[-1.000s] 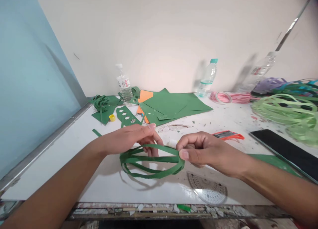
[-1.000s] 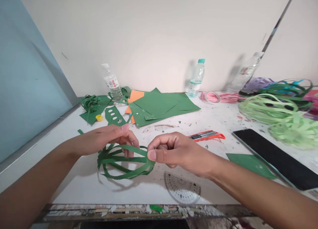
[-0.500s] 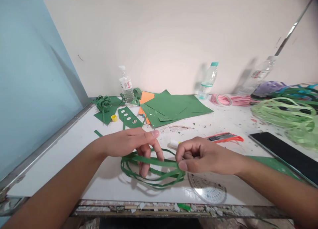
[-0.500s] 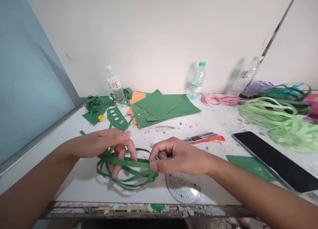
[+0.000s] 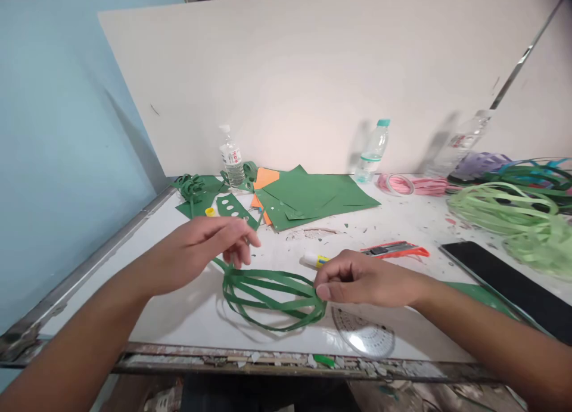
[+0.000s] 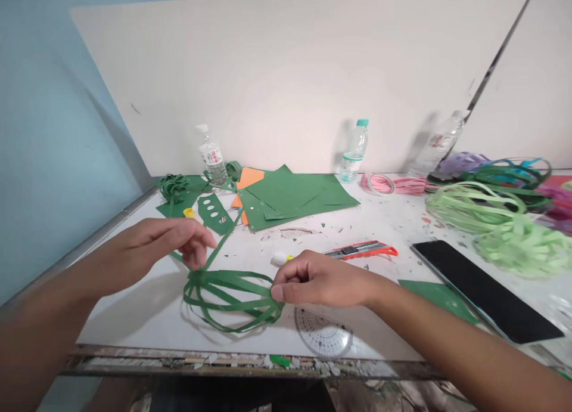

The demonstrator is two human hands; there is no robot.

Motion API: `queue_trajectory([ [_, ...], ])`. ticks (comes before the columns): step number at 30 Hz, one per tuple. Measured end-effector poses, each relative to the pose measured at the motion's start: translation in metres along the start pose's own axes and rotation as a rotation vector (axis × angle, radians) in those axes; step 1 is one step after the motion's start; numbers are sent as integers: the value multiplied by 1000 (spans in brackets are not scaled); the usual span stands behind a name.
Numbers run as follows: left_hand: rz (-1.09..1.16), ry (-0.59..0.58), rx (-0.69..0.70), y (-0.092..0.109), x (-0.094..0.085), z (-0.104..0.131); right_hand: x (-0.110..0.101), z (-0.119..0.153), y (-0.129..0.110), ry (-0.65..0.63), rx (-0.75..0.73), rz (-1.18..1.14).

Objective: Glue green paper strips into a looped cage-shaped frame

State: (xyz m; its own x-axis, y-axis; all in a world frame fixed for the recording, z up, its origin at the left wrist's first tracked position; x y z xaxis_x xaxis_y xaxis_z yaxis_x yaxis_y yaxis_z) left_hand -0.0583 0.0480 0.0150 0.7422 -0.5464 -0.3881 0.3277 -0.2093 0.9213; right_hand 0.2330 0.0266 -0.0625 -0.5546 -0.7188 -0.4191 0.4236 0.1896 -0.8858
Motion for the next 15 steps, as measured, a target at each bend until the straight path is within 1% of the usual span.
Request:
queue_trajectory([
  [3,-117,179,-99,-15,-7,43,-1,2,1,22,1,26],
  [4,-132,278,-126,-22,-7,57,-1,2,1,32,3,28],
  [7,-103,516,-170,-50,3,93,-1,3,1,73,18,-6],
  [9,-29,737,-166,-69,13,111,-2,3,1,118,30,-33],
  [10,8,798,-174,-78,18,117,-2,2,1,146,34,-43],
  [12,21,878,-164,-90,27,123,-3,1,1,215,44,-66],
  [13,28,883,-164,-93,30,123,-4,0,1,252,52,-82],
  [15,55,846,-176,-95,31,120,-6,-1,0,321,72,-113],
])
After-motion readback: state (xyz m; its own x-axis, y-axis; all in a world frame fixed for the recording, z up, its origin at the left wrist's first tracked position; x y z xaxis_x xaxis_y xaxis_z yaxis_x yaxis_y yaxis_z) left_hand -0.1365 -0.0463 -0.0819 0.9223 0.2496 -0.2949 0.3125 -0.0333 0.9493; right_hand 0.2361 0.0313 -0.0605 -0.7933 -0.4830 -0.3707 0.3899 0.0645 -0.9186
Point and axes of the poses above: each hand's wrist, its own z-axis away from the middle knuckle, its own x-axis out of the palm, y = z × x, the point moved 2 cm from there along -z, towards the middle knuckle, and after that the axes turned 11 degrees about z, right-handed, at the moved point
